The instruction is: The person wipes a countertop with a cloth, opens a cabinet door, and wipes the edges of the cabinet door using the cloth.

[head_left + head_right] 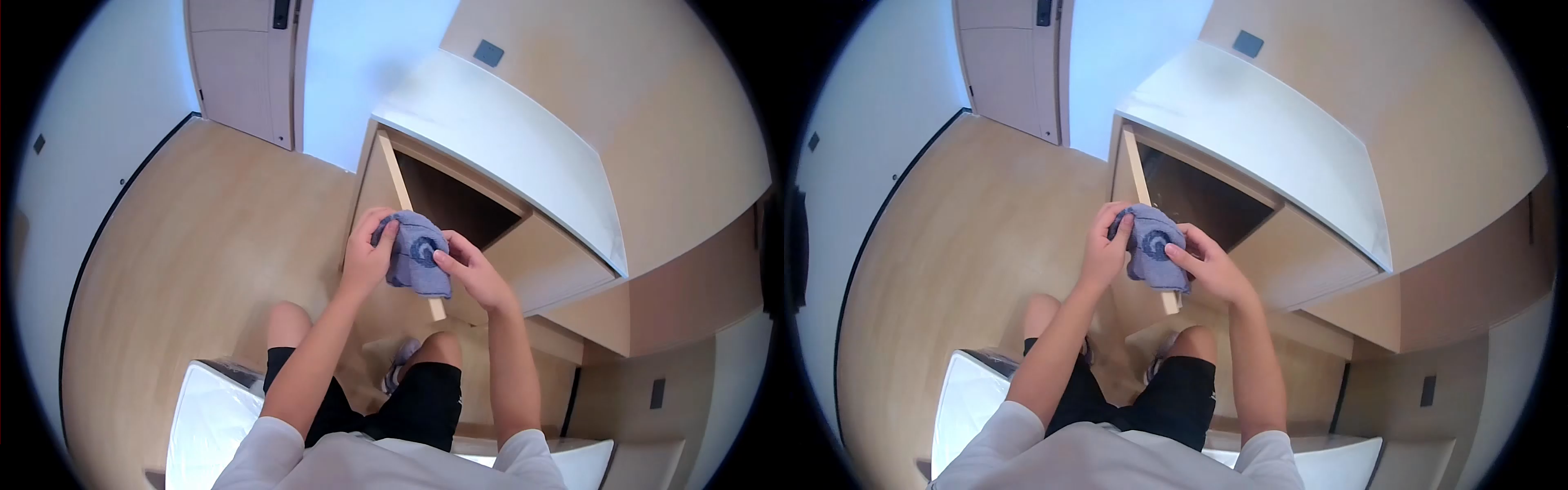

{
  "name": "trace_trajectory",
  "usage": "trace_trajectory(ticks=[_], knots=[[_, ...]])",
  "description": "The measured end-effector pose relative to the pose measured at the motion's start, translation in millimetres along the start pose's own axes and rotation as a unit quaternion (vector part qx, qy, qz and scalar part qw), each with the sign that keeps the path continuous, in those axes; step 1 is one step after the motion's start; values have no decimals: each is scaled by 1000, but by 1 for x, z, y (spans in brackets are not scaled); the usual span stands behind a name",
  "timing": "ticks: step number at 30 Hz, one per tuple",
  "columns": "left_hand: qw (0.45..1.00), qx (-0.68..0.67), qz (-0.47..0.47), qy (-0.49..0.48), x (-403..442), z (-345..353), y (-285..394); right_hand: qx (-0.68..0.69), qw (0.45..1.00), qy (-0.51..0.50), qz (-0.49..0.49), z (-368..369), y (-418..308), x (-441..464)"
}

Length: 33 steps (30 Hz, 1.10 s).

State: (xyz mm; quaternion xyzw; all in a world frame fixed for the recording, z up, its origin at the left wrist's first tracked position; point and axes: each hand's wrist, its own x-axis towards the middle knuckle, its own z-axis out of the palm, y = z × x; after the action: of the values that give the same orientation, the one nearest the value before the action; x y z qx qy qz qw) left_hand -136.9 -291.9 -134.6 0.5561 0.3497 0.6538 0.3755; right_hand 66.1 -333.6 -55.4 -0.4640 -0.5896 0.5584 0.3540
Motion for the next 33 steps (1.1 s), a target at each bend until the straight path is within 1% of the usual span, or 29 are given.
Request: trace_trajectory(ticks=[1, 3, 4, 5, 6, 8, 9, 10, 11, 12, 13, 14, 15, 16, 17, 19, 20, 23, 24, 27, 28, 31, 33], knots=[[999, -23, -34, 3, 5, -7, -2, 5, 1000, -10, 8, 6, -2, 6], [992, -71, -103, 8, 19, -20, -12, -8, 1000, -6, -26, 17, 0, 29], [994, -55, -88, 19, 31, -26, -21, -26, 999, -7, -41, 14, 13, 50], [994, -25, -102, 27, 46, -32, -25, -44, 997, -7, -56, 12, 19, 70], [993, 3, -116, 35, 60, -38, -28, -73, 994, 15, -76, 15, 15, 86], [988, 37, -145, 42, 82, -44, -18, -135, 984, 87, -79, 18, 26, 127], [988, 80, -112, 64, 91, -46, -26, -153, 977, 120, -84, 20, 39, 149], [986, 122, -78, 87, 102, -46, -47, -132, 971, 146, -137, 22, 65, 176], [979, 164, -45, 111, 113, -46, -69, -152, 958, 164, -180, 31, 67, 185], [970, 195, 17, 141, 121, -51, -88, -118, 962, 159, -186, 35, 62, 188], [988, 92, -48, 114, 122, -52, -64, -85, 967, 153, -188, 39, 57, 191], [989, -12, -116, 86, 118, -52, -43, -64, 964, 171, -193, 43, 54, 196], [974, -115, -186, 56, 111, -52, -17, -41, 961, 191, -194, 49, 57, 201], [967, -168, -188, -41, 104, -53, -5, -15, 959, 213, -189, 56, 62, 201], [967, -171, -181, -51, 98, -50, -8, -37, 945, 238, -220, 60, 65, 201], [969, -177, -156, -74, 97, -43, -16, 0, 942, 299, -151, 70, 50, 191], [952, -216, -198, -91, 99, -44, -15, 51, 952, 286, -93, 72, 43, 189], [947, -226, -202, -104, 104, -44, -26, 195, 958, 203, -58, 79, 48, 193], [944, -232, -209, -107, 102, -45, -27, 245, 954, 172, 7, 89, 43, 185], [939, -247, -216, -107, 95, -44, -32, 289, 945, 151, 34, 104, 44, 179], [939, -253, -210, -101, 92, -41, -35, 332, 928, 163, 37, 107, 46, 179], [946, -236, -203, -92, 80, -37, -28, 349, 925, 147, 20, 111, 43, 166], [954, -214, -191, -87, 69, -34, -21, 341, 927, 154, 22, 116, 32, 149]])
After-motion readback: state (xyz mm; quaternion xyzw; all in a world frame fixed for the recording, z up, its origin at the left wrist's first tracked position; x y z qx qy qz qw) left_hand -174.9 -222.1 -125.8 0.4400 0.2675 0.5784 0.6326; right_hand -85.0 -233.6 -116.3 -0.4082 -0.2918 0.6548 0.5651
